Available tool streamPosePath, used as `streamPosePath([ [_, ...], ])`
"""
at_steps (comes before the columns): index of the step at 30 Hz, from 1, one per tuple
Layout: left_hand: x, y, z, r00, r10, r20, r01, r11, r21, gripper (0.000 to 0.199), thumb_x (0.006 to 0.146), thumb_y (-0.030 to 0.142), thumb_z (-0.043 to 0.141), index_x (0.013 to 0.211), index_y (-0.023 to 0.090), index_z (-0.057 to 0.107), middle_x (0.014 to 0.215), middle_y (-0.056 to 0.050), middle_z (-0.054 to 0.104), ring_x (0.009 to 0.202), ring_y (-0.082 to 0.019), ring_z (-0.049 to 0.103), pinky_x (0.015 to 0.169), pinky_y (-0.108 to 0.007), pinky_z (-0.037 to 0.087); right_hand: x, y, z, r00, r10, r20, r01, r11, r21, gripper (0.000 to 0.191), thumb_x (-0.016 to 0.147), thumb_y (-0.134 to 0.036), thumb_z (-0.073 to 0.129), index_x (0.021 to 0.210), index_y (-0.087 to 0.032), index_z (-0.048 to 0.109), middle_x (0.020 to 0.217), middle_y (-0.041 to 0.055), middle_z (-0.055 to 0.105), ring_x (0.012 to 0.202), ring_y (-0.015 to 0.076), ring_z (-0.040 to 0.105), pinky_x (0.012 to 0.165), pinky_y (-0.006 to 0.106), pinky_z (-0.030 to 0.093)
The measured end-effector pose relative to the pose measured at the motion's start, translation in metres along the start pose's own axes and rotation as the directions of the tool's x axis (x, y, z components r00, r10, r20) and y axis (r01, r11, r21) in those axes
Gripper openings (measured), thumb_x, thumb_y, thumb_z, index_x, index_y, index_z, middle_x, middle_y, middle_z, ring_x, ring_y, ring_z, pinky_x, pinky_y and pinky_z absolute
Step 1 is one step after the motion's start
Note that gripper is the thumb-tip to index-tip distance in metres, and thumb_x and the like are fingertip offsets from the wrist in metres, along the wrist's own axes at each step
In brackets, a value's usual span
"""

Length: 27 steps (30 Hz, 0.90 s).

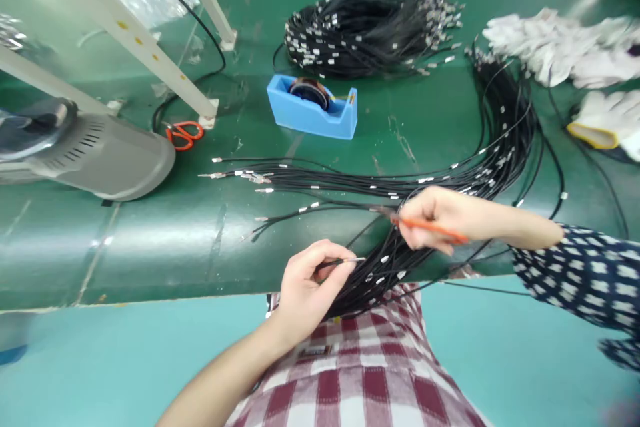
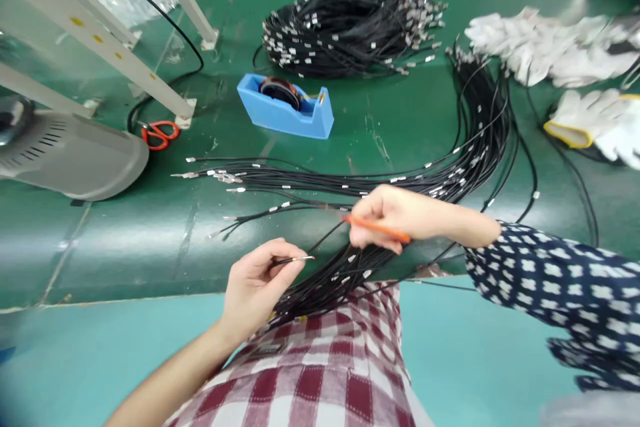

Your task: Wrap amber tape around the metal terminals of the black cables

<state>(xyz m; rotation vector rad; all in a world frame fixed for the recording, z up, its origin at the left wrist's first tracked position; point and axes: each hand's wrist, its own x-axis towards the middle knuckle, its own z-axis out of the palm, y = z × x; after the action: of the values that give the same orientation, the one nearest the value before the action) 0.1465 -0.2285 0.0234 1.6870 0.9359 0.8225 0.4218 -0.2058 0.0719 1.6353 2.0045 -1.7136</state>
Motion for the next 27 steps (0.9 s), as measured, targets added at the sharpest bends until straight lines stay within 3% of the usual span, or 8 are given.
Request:
streamPosePath([
  [1, 0.001, 0.0, -0.003, 0.999, 0.009, -0.04, -0.008, 1.0, 0.013, 0.007, 0.088, 0.017, 0.062, 0.086, 0.017, 0.069, 0.078, -0.002, 0.066, 0.066, -0.01, 0.059, 0.056, -0.019, 0.046, 0.005, 0.003, -0.011, 0.979, 0.032, -0.201, -0.065, 0.984, -0.164, 0.044, 0.09, -0.054, 0.048, 0.091, -0.015, 0.069, 0.07, 0.0054, 0.067, 0.053, 0.0126, 0.053, 0.051, 0.023, 0.034],
  [3, 0.001, -0.003, -0.01, 0.987, 0.081, -0.139, -0.068, 0.993, 0.1, 0.009, 0.088, 0.016, 0.062, 0.091, 0.019, 0.07, 0.084, -0.003, 0.069, 0.075, -0.012, 0.063, 0.066, -0.021, 0.05, 0.017, 0.009, -0.034, 0.833, 0.067, -0.549, -0.377, 0.795, -0.475, 0.037, 0.095, -0.042, 0.044, 0.1, -0.014, 0.067, 0.089, 0.0132, 0.072, 0.069, 0.0177, 0.062, 0.06, 0.026, 0.036],
  [5, -0.001, -0.008, -0.02, 0.959, 0.172, -0.226, -0.12, 0.966, 0.229, 0.015, 0.089, 0.014, 0.06, 0.1, 0.02, 0.069, 0.087, -0.002, 0.071, 0.079, -0.013, 0.065, 0.073, -0.023, 0.052, 0.028, 0.014, -0.053, 0.735, 0.109, -0.669, -0.587, 0.595, -0.549, 0.031, 0.095, -0.024, 0.042, 0.103, -0.007, 0.066, 0.101, 0.0217, 0.07, 0.084, 0.0247, 0.065, 0.068, 0.03, 0.038],
  [8, -0.005, -0.017, -0.034, 0.924, 0.231, -0.306, -0.108, 0.923, 0.37, 0.026, 0.091, 0.013, 0.055, 0.114, 0.019, 0.064, 0.078, 0.0, 0.07, 0.068, -0.011, 0.065, 0.071, -0.023, 0.053, 0.042, 0.02, -0.069, 0.747, 0.139, -0.65, -0.601, 0.558, -0.572, 0.027, 0.089, -0.009, 0.045, 0.104, -0.006, 0.068, 0.104, 0.0216, 0.07, 0.09, 0.0248, 0.066, 0.071, 0.03, 0.039],
  [15, -0.002, -0.027, -0.047, 0.901, 0.294, -0.319, -0.142, 0.895, 0.424, 0.008, 0.084, 0.017, 0.065, 0.084, 0.018, 0.073, 0.077, -0.003, 0.075, 0.07, -0.015, 0.069, 0.072, -0.026, 0.054, 0.064, 0.018, -0.094, 0.812, 0.187, -0.553, -0.54, 0.601, -0.59, 0.017, 0.084, -0.016, 0.061, 0.084, -0.009, 0.076, 0.084, 0.0186, 0.073, 0.075, 0.0245, 0.069, 0.064, 0.029, 0.044],
  [19, 0.002, -0.022, -0.048, 0.939, -0.079, -0.336, 0.103, 0.993, 0.055, 0.014, 0.084, 0.026, 0.065, 0.076, 0.018, 0.074, 0.07, -0.003, 0.072, 0.048, -0.011, 0.058, 0.062, -0.027, 0.053, 0.081, -0.001, -0.115, 0.798, 0.092, -0.596, -0.498, 0.658, -0.565, 0.013, 0.075, -0.021, 0.071, 0.081, -0.012, 0.077, 0.088, 0.0171, 0.074, 0.083, 0.0281, 0.069, 0.072, 0.032, 0.047],
  [22, 0.003, -0.019, -0.046, 0.911, -0.39, -0.136, 0.331, 0.886, -0.325, 0.024, 0.086, 0.036, 0.062, 0.08, 0.014, 0.071, 0.063, -0.002, 0.068, 0.034, -0.005, 0.044, 0.043, -0.022, 0.04, 0.098, -0.024, -0.134, 0.756, -0.069, -0.651, -0.393, 0.747, -0.536, 0.023, 0.084, -0.029, 0.061, 0.1, -0.021, 0.076, 0.105, 0.0084, 0.074, 0.095, 0.0233, 0.066, 0.082, 0.031, 0.045],
  [27, -0.001, -0.021, -0.04, 0.888, -0.457, 0.047, 0.415, 0.755, -0.507, 0.032, 0.085, 0.043, 0.065, 0.08, 0.012, 0.071, 0.056, -0.002, 0.063, 0.034, -0.004, 0.043, 0.04, -0.018, 0.025, 0.134, -0.051, -0.163, 0.745, -0.138, -0.652, -0.225, 0.869, -0.44, 0.026, 0.085, -0.032, 0.06, 0.099, -0.018, 0.077, 0.099, 0.0053, 0.075, 0.084, 0.0162, 0.064, 0.076, 0.023, 0.045],
])
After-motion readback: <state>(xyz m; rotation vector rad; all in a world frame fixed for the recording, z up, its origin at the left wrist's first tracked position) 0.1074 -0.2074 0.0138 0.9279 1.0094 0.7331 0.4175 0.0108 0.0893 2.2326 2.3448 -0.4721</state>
